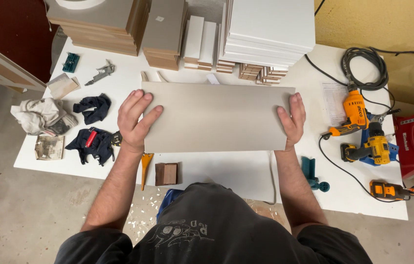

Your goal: The person sands a rectangular piece of wood on a workbench using a sanding block. They then use a clothes iron to press a thin strip of material onto the wood. Finally, they use a hand plane to smooth the edge of the wood piece.

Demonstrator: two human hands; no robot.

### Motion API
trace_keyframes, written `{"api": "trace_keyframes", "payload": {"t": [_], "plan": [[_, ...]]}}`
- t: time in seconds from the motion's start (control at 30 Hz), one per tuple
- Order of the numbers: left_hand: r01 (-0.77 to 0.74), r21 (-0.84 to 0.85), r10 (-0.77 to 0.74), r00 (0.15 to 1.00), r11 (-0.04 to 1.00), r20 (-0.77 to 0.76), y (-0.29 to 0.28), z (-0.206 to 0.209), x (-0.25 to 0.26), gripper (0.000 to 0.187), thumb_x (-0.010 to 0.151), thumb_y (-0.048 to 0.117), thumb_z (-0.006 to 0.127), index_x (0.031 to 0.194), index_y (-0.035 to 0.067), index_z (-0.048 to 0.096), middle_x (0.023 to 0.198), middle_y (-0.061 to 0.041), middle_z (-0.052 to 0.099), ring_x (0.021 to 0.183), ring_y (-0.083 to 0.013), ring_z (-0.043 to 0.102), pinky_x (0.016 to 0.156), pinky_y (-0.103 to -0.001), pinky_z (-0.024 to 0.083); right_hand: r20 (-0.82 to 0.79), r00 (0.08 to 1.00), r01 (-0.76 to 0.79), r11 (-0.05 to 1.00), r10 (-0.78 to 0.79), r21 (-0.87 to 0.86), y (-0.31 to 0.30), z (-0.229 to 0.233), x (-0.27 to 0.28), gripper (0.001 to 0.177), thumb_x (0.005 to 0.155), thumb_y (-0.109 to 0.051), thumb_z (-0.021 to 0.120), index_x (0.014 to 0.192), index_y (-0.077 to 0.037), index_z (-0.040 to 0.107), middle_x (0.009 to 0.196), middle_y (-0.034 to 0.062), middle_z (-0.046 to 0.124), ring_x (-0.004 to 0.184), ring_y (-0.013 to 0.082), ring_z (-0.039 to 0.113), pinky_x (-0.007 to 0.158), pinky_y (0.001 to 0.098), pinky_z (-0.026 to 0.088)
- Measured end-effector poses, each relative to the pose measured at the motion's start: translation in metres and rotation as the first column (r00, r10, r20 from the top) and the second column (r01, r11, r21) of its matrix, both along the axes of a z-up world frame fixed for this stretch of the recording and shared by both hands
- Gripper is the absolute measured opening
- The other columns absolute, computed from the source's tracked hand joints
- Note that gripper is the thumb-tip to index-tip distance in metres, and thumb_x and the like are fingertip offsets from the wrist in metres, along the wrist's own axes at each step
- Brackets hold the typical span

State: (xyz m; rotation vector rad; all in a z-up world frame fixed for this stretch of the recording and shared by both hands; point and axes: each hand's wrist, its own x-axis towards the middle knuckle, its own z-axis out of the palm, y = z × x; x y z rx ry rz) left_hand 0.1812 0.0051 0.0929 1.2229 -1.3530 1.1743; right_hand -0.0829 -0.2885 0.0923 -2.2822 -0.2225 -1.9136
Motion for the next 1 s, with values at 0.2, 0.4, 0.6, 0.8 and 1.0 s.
{"api": "trace_keyframes", "payload": {"t": [0.2,0.4,0.6,0.8,1.0], "plan": [[-0.025,-0.05,0.025,1.0,0.998,0.002,-0.006,-0.014,0.0,0.015,0.095,0.004,0.074,0.106,0.004,0.084,0.12,-0.023,0.072,0.112,-0.0422,0.065,0.1,-0.053,0.057,0.029,0.998,-0.064,0.998,0.064,0.007,-0.024,-0.027,-0.003,0.025,0.105,-0.005,0.058,0.125,0.006,0.067,0.144,0.0404,0.045,0.135,0.0549,0.044,0.109,0.0587,0.042],[0.047,0.058,-0.037,0.987,0.997,-0.158,-0.01,-0.014,0.014,0.011,0.095,0.005,0.077,0.103,0.0,0.082,0.115,-0.02,0.073,0.112,-0.0406,0.067,0.1,-0.051,0.057,-0.049,0.998,0.045,0.998,-0.042,0.051,-0.025,-0.018,0.001,0.031,0.103,-0.023,0.063,0.118,0.003,0.073,0.123,0.0281,0.066,0.122,0.0498,0.053,0.108,0.0561,0.041],[0.443,0.231,0.203,0.111,0.866,-0.973,-0.009,0.045,-0.002,0.033,0.103,0.022,0.073,0.12,-0.004,0.064,0.103,-0.029,0.069,0.095,-0.042,0.069,0.075,-0.061,0.056,-0.034,0.879,0.018,0.038,0.475,0.999,-0.024,-0.086,0.008,0.016,0.1,-0.019,0.069,0.111,-0.007,0.071,0.097,0.0123,0.076,0.082,0.0192,0.072,0.08,0.0376,0.06],[0.426,-0.661,-0.44,-0.51,0.617,-0.739,-0.019,0.003,0.009,0.07,0.089,0.075,0.044,0.121,0.016,0.066,0.116,-0.012,0.074,0.106,-0.0316,0.076,0.096,-0.051,0.063,0.138,0.949,-0.045,-0.313,0.283,0.949,0.042,-0.023,0.039,0.044,0.091,-0.036,0.079,0.119,-0.003,0.07,0.097,0.0146,0.075,0.084,0.0208,0.075,0.081,0.0375,0.062],[0.432,-0.734,-0.646,-0.36,0.524,-0.673,-0.091,-0.129,-0.055,0.038,0.104,0.026,0.06,0.139,0.021,0.047,0.143,0.001,0.06,0.125,-0.0216,0.063,0.103,-0.04,0.057,0.311,0.943,-0.285,-0.193,0.122,0.939,0.061,-0.06,0.047,0.032,0.102,-0.036,0.065,0.111,-0.006,0.069,0.092,0.01,0.075,0.081,0.0161,0.075,0.079,0.0315,0.064]]}}
